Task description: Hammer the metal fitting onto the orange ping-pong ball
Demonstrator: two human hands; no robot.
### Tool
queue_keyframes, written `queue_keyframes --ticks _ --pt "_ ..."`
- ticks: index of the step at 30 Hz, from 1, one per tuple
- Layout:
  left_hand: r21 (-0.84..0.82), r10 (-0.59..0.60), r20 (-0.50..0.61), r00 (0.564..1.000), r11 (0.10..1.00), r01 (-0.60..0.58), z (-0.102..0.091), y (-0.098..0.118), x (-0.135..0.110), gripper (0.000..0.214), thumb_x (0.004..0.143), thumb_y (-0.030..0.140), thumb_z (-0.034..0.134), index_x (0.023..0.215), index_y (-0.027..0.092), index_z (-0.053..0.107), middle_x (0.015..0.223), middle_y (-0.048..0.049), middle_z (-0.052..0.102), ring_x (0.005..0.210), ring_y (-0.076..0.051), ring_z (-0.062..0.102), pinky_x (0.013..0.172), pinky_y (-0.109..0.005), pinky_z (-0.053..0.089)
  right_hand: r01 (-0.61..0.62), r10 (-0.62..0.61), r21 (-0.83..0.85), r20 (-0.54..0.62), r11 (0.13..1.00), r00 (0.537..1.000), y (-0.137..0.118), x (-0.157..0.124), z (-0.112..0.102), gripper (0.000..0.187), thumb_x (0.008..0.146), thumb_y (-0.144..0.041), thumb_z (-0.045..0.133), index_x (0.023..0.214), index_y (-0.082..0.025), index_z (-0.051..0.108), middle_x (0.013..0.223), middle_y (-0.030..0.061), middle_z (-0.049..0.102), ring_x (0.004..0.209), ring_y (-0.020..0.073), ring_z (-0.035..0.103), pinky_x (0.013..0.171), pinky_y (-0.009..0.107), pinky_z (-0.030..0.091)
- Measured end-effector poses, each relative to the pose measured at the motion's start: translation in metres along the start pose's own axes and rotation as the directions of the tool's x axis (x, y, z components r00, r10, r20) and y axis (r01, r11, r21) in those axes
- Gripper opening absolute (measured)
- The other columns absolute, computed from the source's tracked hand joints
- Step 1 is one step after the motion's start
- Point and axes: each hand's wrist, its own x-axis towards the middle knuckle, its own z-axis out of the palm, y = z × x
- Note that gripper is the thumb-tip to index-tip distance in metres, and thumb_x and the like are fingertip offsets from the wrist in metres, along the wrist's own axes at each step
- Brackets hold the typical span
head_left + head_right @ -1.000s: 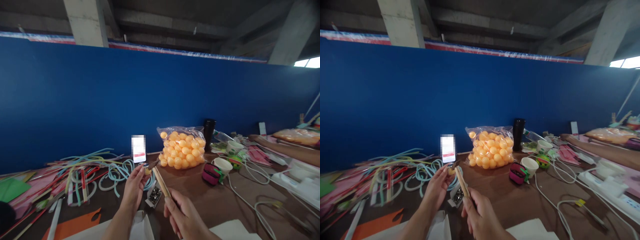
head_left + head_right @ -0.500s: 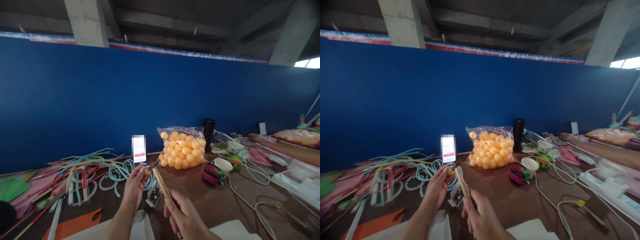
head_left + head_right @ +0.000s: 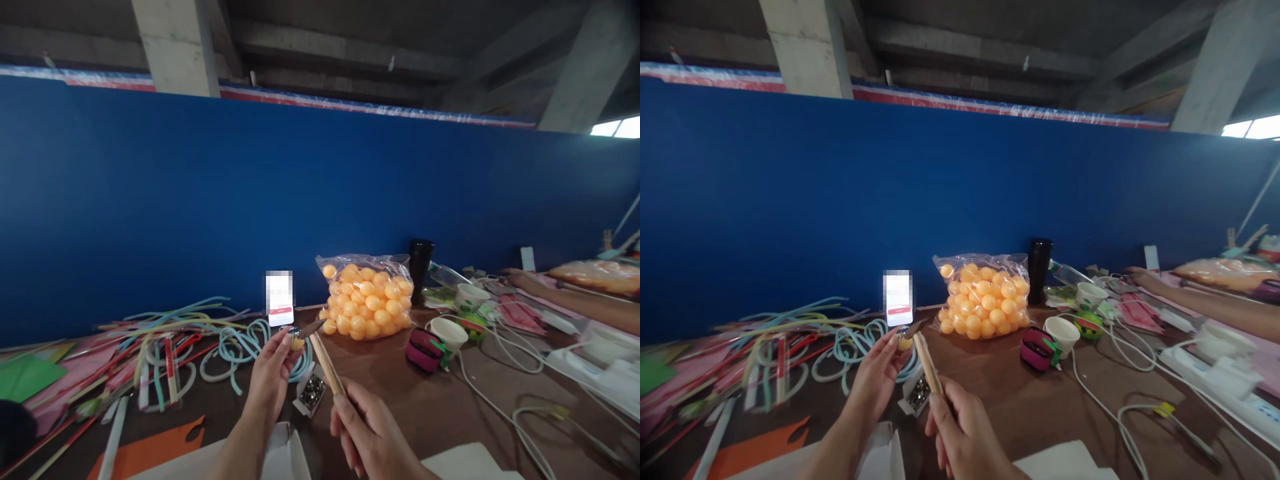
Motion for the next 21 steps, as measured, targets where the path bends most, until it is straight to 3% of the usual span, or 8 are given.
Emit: queue_keyframes --ticks 5,11,17,21 --pt "0.009 0.01 0.014 1.0 1.0 -0.01 0.0001 -0.0006 0.0007 0.034 0.065 0.027 0.082 0.095 0.015 0.071 0.092 -0.0063 0.072 0.079 -0.015 0.068 0.078 -0.027 0.054 -0.032 0.034 -0.044 0.035 0.999 0.999 -0.0008 -0.0004 -0.0013 0.048 0.091 -0.064 0.042 0.093 -0.017 0.053 0.069 -0.0025 0.055 0.037 0.0026 0.043 0.031 0.012 0.028" --pt "0.011 0.004 0.009 1.0 1.0 -0.004 -0.0016 -0.001 0.0005 0.034 0.067 0.028 0.081 0.096 0.016 0.07 0.088 -0.0047 0.072 0.077 -0.013 0.067 0.076 -0.026 0.053 -0.007 0.007 -0.004 -0.006 1.0 1.0 0.0012 0.002 -0.0027 0.057 0.089 -0.068 0.042 0.108 -0.016 0.054 0.07 -0.0022 0.055 0.034 0.0027 0.041 0.029 0.012 0.027" --pt "0.015 0.014 -0.005 1.0 1.0 -0.014 -0.0003 0.0001 0.0013 0.032 0.065 0.028 0.082 0.092 0.016 0.071 0.09 -0.0051 0.072 0.076 -0.013 0.067 0.078 -0.027 0.053 -0.022 0.023 -0.027 0.012 0.999 1.0 0.0037 0.0042 -0.0026 0.052 0.09 -0.066 0.044 0.101 -0.016 0.057 0.068 -0.0024 0.056 0.035 0.0025 0.042 0.03 0.011 0.028" --pt "0.03 0.021 0.014 1.0 0.999 -0.022 0.0002 0.0006 -0.0001 0.035 0.064 0.029 0.082 0.094 0.015 0.071 0.087 -0.006 0.072 0.076 -0.015 0.067 0.076 -0.028 0.053 0.001 -0.001 -0.001 -0.057 1.0 0.998 0.0026 0.0038 -0.0024 0.054 0.089 -0.067 0.044 0.104 -0.016 0.056 0.069 -0.0023 0.056 0.033 0.0022 0.04 0.029 0.012 0.025"
